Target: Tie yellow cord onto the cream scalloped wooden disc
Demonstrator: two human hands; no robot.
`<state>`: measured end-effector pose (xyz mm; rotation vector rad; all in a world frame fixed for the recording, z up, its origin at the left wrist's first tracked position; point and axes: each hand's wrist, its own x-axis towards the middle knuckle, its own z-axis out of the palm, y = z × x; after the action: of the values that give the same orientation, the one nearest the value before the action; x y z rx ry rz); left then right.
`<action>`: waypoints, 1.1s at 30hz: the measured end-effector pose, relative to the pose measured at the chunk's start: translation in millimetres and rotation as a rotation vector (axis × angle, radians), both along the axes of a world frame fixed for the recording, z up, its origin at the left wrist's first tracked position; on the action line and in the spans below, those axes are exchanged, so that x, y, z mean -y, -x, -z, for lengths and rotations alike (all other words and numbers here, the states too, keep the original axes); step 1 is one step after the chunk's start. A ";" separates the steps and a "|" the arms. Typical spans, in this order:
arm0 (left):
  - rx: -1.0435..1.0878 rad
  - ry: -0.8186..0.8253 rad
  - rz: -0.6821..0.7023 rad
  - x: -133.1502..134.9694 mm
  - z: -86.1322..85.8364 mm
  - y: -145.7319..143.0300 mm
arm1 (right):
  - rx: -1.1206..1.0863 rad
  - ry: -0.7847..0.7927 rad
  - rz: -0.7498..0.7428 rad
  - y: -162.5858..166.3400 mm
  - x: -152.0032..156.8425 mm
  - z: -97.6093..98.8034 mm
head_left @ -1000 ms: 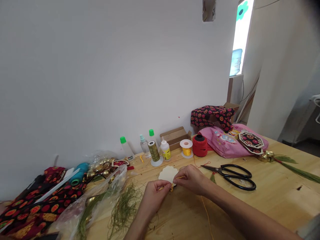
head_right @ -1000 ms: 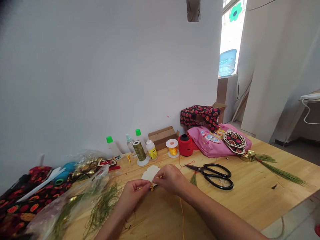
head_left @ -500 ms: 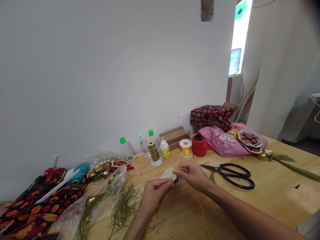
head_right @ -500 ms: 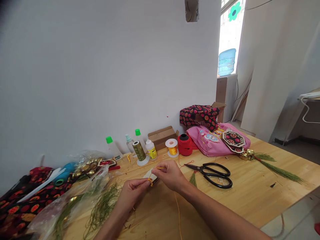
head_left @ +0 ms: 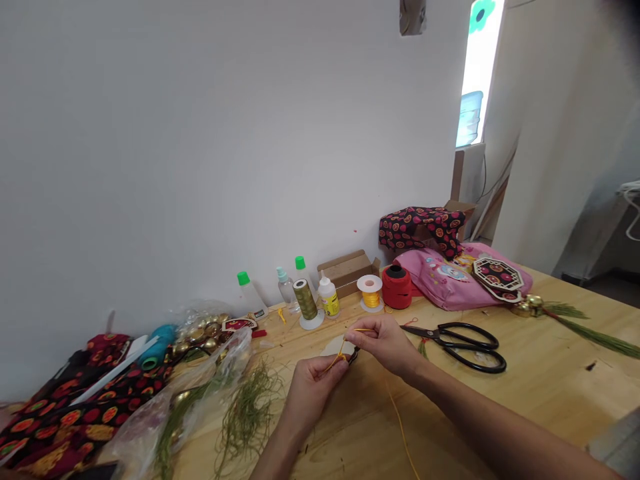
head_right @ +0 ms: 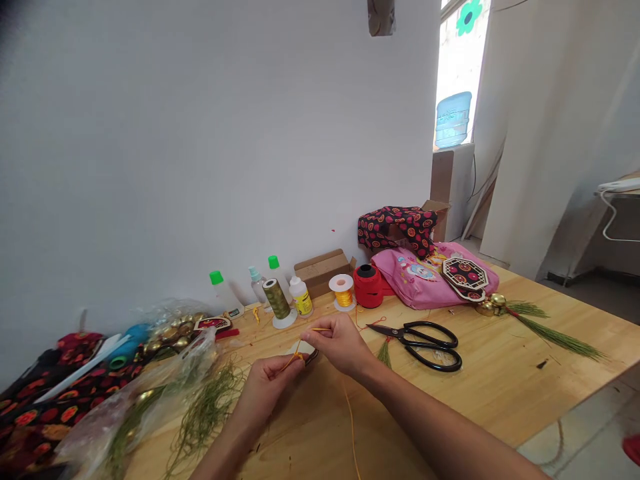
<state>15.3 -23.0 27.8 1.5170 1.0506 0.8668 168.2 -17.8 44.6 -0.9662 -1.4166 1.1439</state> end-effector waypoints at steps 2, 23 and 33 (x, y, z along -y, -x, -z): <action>-0.026 -0.004 -0.023 -1.0 2.3 0.5 | -0.027 0.015 0.013 -0.8 -0.1 0.2; -0.045 -0.021 -0.083 -0.4 2.7 3.8 | 0.088 0.026 0.022 5.0 -1.5 8.5; 0.002 0.023 -0.098 -2.2 1.4 2.1 | -0.143 0.094 0.043 6.0 -0.5 4.3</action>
<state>13.3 -20.8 26.4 1.4554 1.1374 0.9209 162.3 -17.3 40.3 -0.9561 -1.2324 1.2316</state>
